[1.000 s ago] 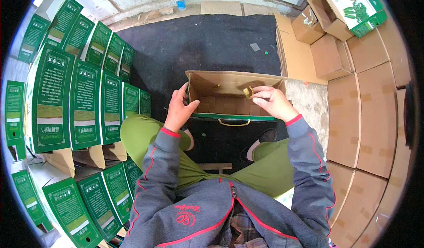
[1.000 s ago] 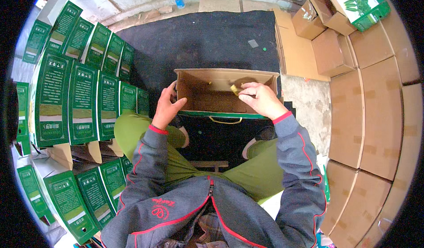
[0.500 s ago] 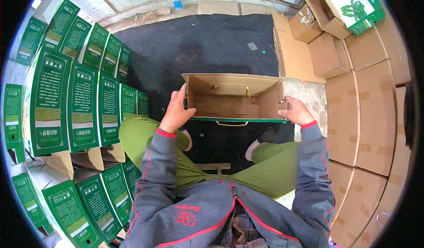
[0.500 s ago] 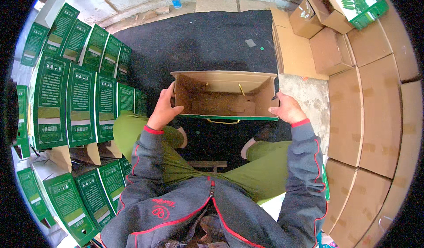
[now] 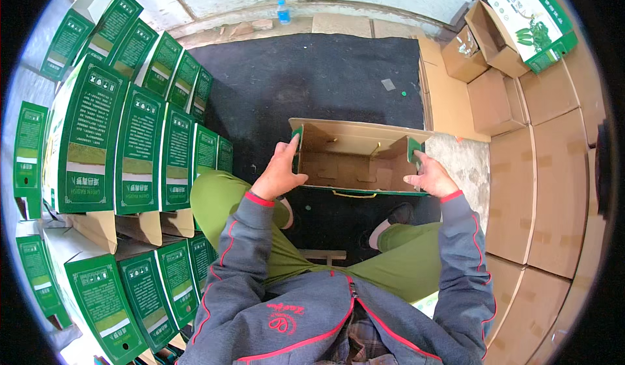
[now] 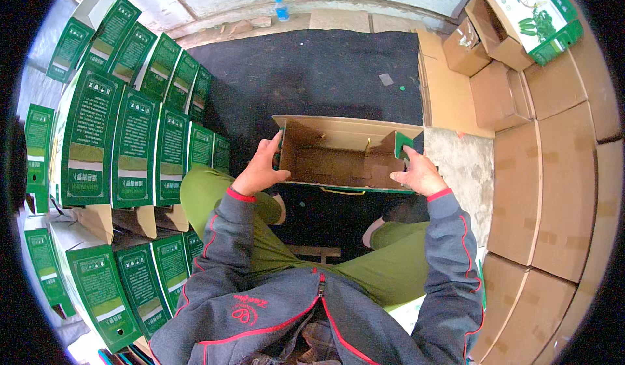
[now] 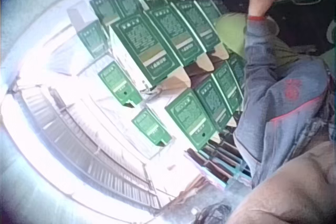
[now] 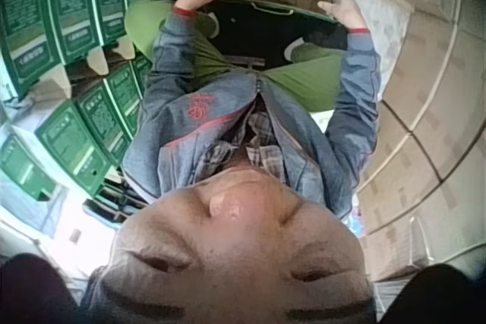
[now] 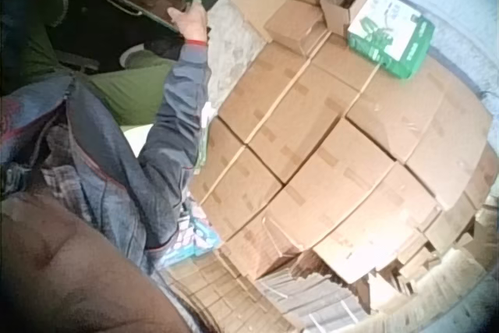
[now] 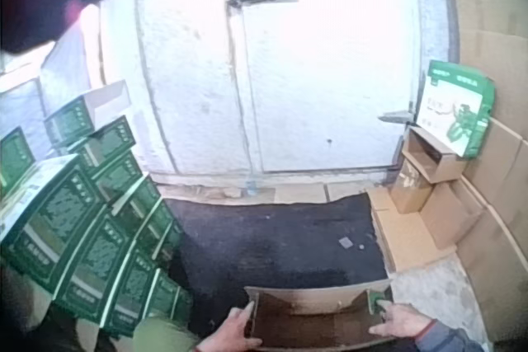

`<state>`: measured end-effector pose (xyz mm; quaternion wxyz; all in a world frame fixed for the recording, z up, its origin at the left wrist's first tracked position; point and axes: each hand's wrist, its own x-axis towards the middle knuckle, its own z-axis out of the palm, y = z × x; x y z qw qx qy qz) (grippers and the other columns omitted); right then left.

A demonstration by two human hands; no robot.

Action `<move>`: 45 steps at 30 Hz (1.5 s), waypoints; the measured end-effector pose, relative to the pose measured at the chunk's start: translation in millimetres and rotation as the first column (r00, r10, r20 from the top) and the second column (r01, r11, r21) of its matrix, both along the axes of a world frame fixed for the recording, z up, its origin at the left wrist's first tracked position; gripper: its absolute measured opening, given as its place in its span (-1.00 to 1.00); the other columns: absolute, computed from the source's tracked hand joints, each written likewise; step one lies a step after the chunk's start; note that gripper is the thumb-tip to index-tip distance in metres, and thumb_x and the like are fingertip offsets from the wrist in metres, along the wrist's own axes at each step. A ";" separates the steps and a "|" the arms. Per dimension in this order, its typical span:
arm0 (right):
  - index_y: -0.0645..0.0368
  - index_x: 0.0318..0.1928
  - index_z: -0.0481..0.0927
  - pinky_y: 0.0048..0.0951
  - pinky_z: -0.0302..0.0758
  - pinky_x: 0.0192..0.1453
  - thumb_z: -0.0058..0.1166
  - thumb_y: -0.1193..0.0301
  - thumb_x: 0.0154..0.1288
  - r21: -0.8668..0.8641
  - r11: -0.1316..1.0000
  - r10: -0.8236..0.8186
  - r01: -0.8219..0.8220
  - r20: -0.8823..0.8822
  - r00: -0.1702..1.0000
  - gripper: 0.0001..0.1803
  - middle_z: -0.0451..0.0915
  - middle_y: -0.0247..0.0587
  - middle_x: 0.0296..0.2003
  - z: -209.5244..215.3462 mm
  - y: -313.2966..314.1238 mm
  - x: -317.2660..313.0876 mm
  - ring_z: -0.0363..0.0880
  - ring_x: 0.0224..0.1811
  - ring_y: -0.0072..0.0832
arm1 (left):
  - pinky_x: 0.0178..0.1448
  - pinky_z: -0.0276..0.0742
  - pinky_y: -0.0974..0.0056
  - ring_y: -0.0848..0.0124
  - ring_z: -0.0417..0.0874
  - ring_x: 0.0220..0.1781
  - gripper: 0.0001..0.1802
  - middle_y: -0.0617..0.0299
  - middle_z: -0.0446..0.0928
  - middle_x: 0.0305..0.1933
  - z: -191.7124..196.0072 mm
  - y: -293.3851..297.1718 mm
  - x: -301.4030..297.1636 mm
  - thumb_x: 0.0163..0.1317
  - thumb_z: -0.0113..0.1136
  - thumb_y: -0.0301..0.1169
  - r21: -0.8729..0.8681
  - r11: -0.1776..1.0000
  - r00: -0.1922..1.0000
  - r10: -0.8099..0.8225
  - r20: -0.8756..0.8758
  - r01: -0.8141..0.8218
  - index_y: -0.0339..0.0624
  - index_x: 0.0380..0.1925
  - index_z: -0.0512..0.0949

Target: The person folds flat cardboard sheets into boxes by hand, tucks the flaps in to secure their shape, and stacks the assembled boxes onto a pile.

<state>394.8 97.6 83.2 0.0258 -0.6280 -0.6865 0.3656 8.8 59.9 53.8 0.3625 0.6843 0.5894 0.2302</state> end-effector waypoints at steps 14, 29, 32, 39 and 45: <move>0.36 0.33 0.20 -0.35 0.49 -0.23 0.33 0.33 -0.01 -0.097 0.992 0.079 -0.085 -0.065 0.995 -0.09 0.57 -0.11 -0.38 -42.4 25.1 -5.9 0.55 -0.33 -0.34 | 0.00 0.48 0.26 0.27 0.45 -0.15 0.16 -0.06 0.29 0.08 -24.0 6.5 0.2 -0.18 0.55 -0.22 -0.188 0.967 0.985 -0.172 0.013 0.172 -0.41 0.36 0.07; 0.27 0.25 0.35 -0.28 0.46 0.09 0.17 0.42 0.11 -0.103 0.995 0.002 -0.013 -0.108 0.994 -0.35 0.57 0.06 -0.08 -52.8 20.2 4.0 0.55 -0.01 -0.15 | 0.45 0.10 0.11 -0.04 0.20 0.40 0.10 -0.24 0.11 0.39 -18.2 15.4 1.6 0.01 0.30 0.13 -0.274 0.952 0.974 -0.179 -0.142 0.136 -0.48 0.33 0.10; 0.29 0.24 0.37 -0.32 0.46 0.08 0.12 0.41 0.14 -0.042 0.998 0.045 -0.049 -0.096 0.994 -0.39 0.59 0.07 -0.08 -52.1 24.2 -2.3 0.56 -0.03 -0.18 | 0.47 0.06 0.08 -0.07 0.15 0.43 0.12 -0.31 0.17 0.37 -16.1 12.2 -14.5 -0.04 0.31 0.17 -0.229 0.957 0.982 -0.187 -0.024 0.176 -0.50 0.30 0.15; 0.30 0.29 0.30 -0.32 0.44 0.13 0.09 0.40 0.21 -0.126 0.992 -0.006 -0.012 -0.143 0.990 -0.37 0.56 0.05 0.00 -60.0 30.5 8.8 0.53 0.06 -0.21 | 0.38 0.26 0.13 0.00 0.35 0.34 0.03 -0.29 0.34 0.26 -5.2 12.9 -9.4 -0.01 0.39 0.06 -0.213 0.967 0.987 -0.116 0.107 0.136 -0.49 0.27 0.22; 0.26 0.30 0.31 -0.38 0.47 0.03 0.01 0.40 0.30 -0.297 0.945 -0.221 0.135 -0.279 0.935 -0.44 0.56 -0.06 0.02 -47.8 30.8 4.4 0.54 -0.01 -0.32 | 0.32 0.32 0.17 0.05 0.43 0.29 -0.15 -0.25 0.42 0.19 -15.0 9.9 -5.5 0.10 0.35 -0.09 -0.138 0.989 0.990 -0.026 0.137 0.045 -0.42 0.25 0.27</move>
